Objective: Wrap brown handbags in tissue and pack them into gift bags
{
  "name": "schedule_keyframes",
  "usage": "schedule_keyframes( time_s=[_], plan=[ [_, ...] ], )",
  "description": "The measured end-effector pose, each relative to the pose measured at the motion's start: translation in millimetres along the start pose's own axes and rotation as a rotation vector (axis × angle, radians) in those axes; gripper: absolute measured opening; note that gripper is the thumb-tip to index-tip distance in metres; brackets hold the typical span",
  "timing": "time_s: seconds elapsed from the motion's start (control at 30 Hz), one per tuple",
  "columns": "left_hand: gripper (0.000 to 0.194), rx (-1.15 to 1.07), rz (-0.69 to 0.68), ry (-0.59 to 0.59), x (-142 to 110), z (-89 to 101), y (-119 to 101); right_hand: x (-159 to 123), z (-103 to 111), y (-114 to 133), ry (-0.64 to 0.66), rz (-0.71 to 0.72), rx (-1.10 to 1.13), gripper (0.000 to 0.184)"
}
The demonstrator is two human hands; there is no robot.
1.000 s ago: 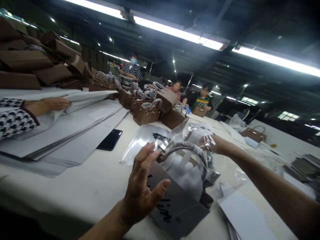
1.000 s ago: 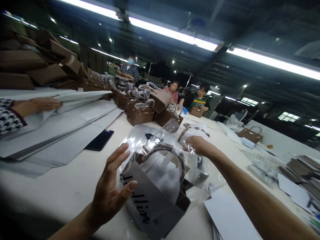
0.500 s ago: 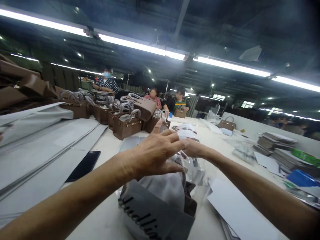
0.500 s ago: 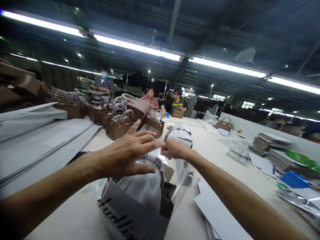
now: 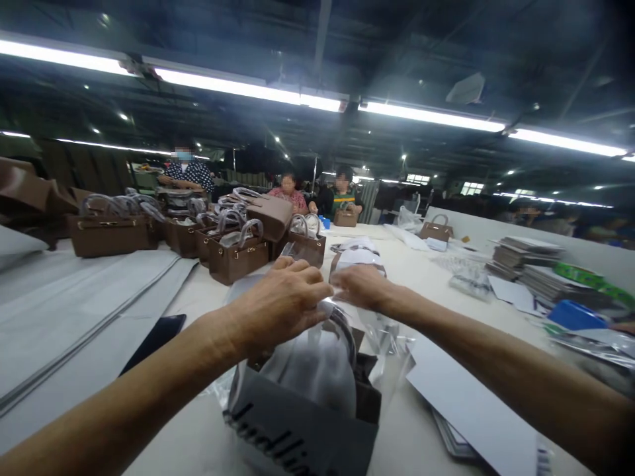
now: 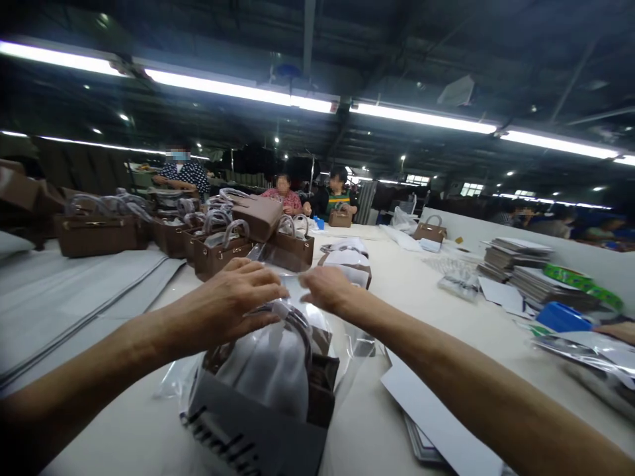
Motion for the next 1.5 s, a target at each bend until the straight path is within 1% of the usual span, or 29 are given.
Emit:
schedule_keyframes(
  time_s=[0.03, 0.07, 0.1, 0.13, 0.17, 0.2, 0.27, 0.3, 0.33, 0.4, 0.5, 0.57, 0.63, 0.67, 0.7, 0.8, 0.87, 0.93, 1.0, 1.07, 1.13, 1.2, 1.27, 1.33, 1.37, 1.43, 1.5],
  plan=[
    [0.016, -0.006, 0.004, -0.002, 0.1, 0.5, 0.9, 1.8, 11.0, -5.3, -0.062, -0.033, -0.007, 0.032],
    [0.012, -0.016, 0.008, -0.003, 0.0, 1.0, 1.6, 3.6, 18.6, -12.3, -0.118, -0.074, -0.010, 0.045],
    [0.010, -0.027, 0.009, -0.001, -0.4, 1.5, 1.5, 5.5, 21.1, -20.5, -0.151, -0.114, -0.006, 0.059],
    [0.010, -0.039, 0.008, 0.003, -0.9, 2.1, 1.0, 7.6, 17.6, -29.0, -0.149, -0.149, 0.006, 0.071],
    [0.010, -0.048, 0.005, 0.007, -1.3, 3.0, 0.2, 9.7, 8.7, -36.9, -0.109, -0.173, 0.030, 0.073],
    [0.011, -0.051, 0.001, 0.004, -1.7, 4.5, -0.8, 11.5, -3.5, -43.4, -0.045, -0.187, 0.063, 0.065],
    [0.013, -0.044, -0.017, -0.014, -2.1, 8.1, -3.2, 13.3, -27.4, -49.9, 0.090, -0.185, 0.147, 0.028],
    [0.014, -0.032, -0.031, -0.021, -2.1, 9.3, -4.3, 13.3, -34.8, -48.9, 0.138, -0.168, 0.192, 0.011],
    [0.014, -0.016, -0.046, -0.026, -2.1, 9.7, -5.1, 12.9, -37.9, -45.0, 0.168, -0.142, 0.236, 0.005],
    [0.014, 0.032, -0.073, -0.040, -1.9, 8.5, -5.0, 9.5, -31.8, -29.2, 0.191, -0.068, 0.329, 0.011],
    [0.015, 0.087, -0.056, -0.103, -2.2, 5.1, 2.4, -2.9, -5.5, 2.8, 0.196, 0.027, 0.489, 0.014],
    [0.018, 0.054, -0.007, -0.144, -3.7, 1.3, 10.8, -12.7, 12.0, 17.7, 0.189, 0.018, 0.632, 0.024],
    [0.019, -0.021, 0.042, -0.159, -5.4, -4.3, 18.3, -20.9, 22.3, 24.7, 0.179, -0.014, 0.717, 0.038],
    [0.018, -0.055, 0.064, -0.161, -6.1, -7.0, 21.1, -24.1, 25.4, 26.6, 0.161, -0.006, 0.696, 0.042],
    [0.018, -0.077, 0.087, -0.162, -6.6, -9.2, 23.3, -26.8, 27.4, 28.2, 0.136, 0.023, 0.623, 0.044],
    [0.019, -0.075, 0.142, -0.186, -7.0, -9.9, 25.1, -33.5, 28.3, 31.9, 0.042, 0.134, 0.331, 0.033],
    [0.020, -0.067, 0.147, -0.215, -5.7, -5.3, 21.6, -37.5, 27.6, 30.0, 0.008, 0.116, 0.312, 0.026],
    [0.020, -0.080, 0.128, -0.260, -1.9, 4.5, 15.6, -41.8, 33.0, 27.5, -0.030, 0.072, 0.424, 0.021],
    [0.020, -0.106, 0.111, -0.308, 6.1, 18.3, 9.9, -46.5, 49.5, 25.5, -0.110, 0.070, 0.540, 0.019],
    [0.024, -0.108, 0.087, -0.368, 18.7, 35.3, 4.1, -52.0, 76.1, 20.8, -0.225, 0.098, 0.580, 0.018],
    [0.031, -0.072, 0.080, -0.446, 33.1, 52.3, -0.1, -58.3, 106.6, 9.9, -0.332, 0.113, 0.515, 0.018],
    [0.037, -0.033, 0.097, -0.537, 43.7, 65.6, -1.6, -65.5, 135.9, -9.3, -0.406, 0.080, 0.383, 0.018],
    [0.041, -0.019, 0.146, -0.601, 47.1, 69.4, 1.2, -75.1, 163.9, -36.1, -0.465, 0.005, 0.231, 0.021],
    [0.037, -0.041, 0.182, -0.630, 42.7, 62.0, 5.6, -87.4, 191.1, -66.6, -0.531, -0.082, 0.045, 0.028],
    [0.033, -0.063, 0.204, -0.625, 38.2, 53.9, 9.1, -94.2, 204.2, -82.1, -0.572, -0.125, -0.067, 0.033],
    [0.026, -0.114, 0.259, -0.591, 25.4, 30.9, 18.9, -106.3, 226.2, -113.9, -0.644, -0.209, -0.292, 0.044],
    [0.025, -0.179, 0.324, -0.550, 7.9, 2.5, 32.7, -113.2, 237.2, -149.4, -0.650, -0.300, -0.465, 0.046]
  ],
)
Point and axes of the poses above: each hand's wrist, its own x-axis towards the middle knuckle, its own z-axis out of the back of the hand, y = z × x, the point moved 8 cm from there along x, towards the middle knuckle, and after that the axes turned 8 degrees about -y, right-handed, at the moved point
